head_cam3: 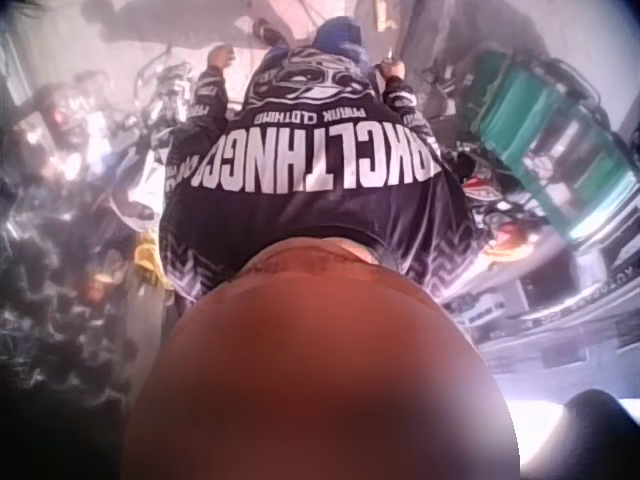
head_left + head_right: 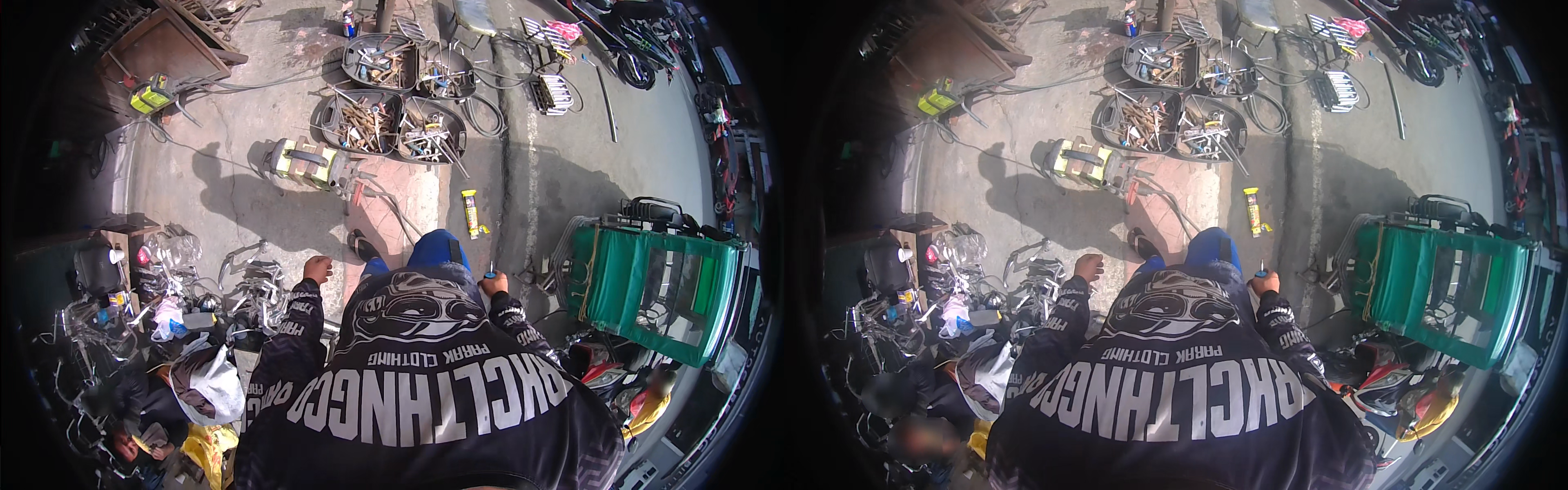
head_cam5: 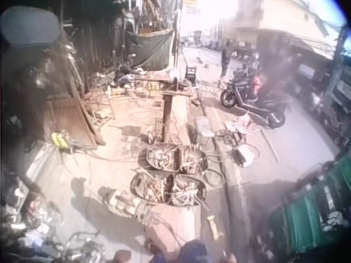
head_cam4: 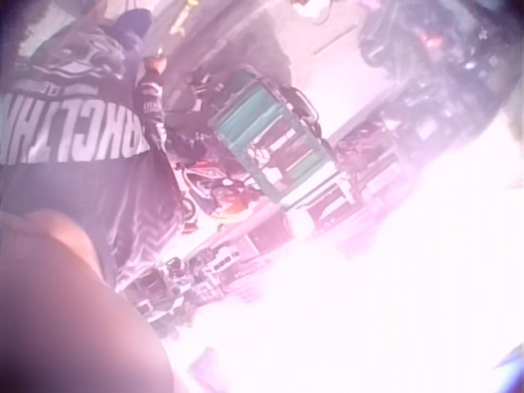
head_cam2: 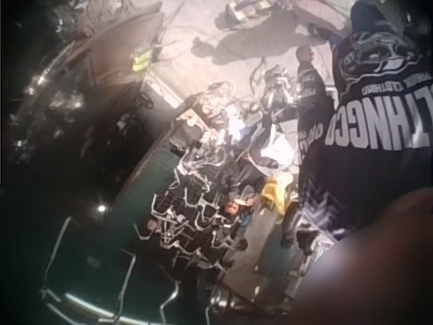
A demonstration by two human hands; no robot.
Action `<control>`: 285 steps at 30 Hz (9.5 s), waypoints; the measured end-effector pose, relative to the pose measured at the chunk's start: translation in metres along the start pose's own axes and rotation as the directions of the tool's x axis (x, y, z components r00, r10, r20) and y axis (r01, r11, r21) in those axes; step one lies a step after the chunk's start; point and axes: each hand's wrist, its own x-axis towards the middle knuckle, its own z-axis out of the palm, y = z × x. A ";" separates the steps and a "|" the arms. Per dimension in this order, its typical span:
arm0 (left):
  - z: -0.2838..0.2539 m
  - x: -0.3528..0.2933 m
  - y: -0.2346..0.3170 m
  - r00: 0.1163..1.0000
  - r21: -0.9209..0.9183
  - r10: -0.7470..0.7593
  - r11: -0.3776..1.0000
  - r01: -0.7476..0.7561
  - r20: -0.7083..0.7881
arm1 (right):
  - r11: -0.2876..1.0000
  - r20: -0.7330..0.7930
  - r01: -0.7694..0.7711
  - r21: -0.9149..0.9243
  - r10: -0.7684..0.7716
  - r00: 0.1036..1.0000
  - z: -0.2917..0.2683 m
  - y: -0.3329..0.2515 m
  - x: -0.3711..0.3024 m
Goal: The person uses a screwdriver to remove screws from the front fairing of a red and white motorcycle. They detach the fairing, set it aside, and continue to adjust components underneath while another person stands nearby.
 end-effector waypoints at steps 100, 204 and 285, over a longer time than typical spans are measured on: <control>0.379 0.255 0.319 0.899 0.486 0.365 0.756 -0.439 0.244 | 0.945 0.500 -0.161 0.285 -0.003 0.866 -0.007 -0.214 0.341; 0.664 0.074 0.464 0.538 -0.502 0.011 0.340 -0.795 -0.843 | 0.171 0.774 0.809 0.563 -0.453 -0.443 -0.254 -0.342 0.590; 1.203 -0.502 -0.636 0.411 0.134 -0.867 -0.389 -0.912 0.281 | -0.206 0.438 0.523 0.827 0.818 -0.372 0.103 0.922 -0.419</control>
